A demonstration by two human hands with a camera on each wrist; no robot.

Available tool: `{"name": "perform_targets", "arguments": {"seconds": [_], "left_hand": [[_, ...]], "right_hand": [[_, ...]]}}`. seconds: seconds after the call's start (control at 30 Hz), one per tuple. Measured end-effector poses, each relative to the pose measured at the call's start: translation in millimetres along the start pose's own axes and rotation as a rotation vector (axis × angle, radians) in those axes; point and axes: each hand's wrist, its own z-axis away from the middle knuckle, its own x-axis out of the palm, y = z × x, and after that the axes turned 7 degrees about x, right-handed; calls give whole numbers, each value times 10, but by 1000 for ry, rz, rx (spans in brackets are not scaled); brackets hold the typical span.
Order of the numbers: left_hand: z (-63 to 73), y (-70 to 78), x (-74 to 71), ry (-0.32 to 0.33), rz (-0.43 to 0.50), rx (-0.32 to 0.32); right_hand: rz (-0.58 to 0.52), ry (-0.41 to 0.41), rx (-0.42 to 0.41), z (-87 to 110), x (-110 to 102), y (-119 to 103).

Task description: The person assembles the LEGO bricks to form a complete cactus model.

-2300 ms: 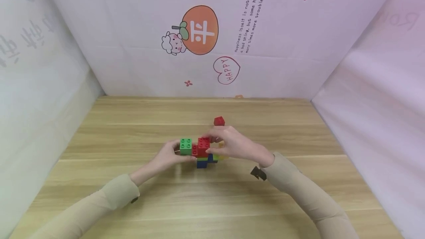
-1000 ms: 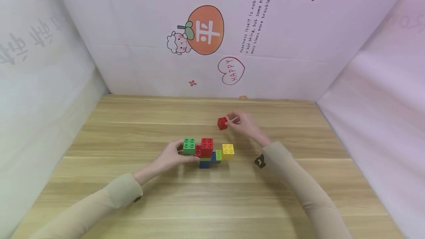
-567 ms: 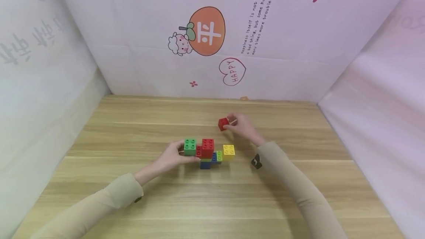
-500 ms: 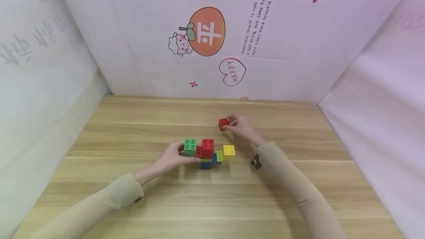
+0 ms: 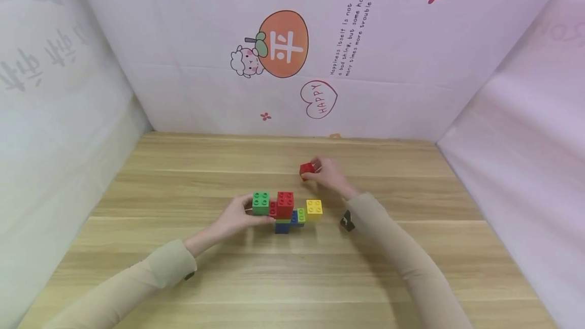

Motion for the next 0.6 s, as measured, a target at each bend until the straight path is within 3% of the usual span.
{"name": "perform_targets", "arguments": {"seconds": [0.6], "left_hand": [[6, -10, -5, 3, 2, 0]], "right_hand": [[-4, 24, -6, 41, -34, -8]]}}
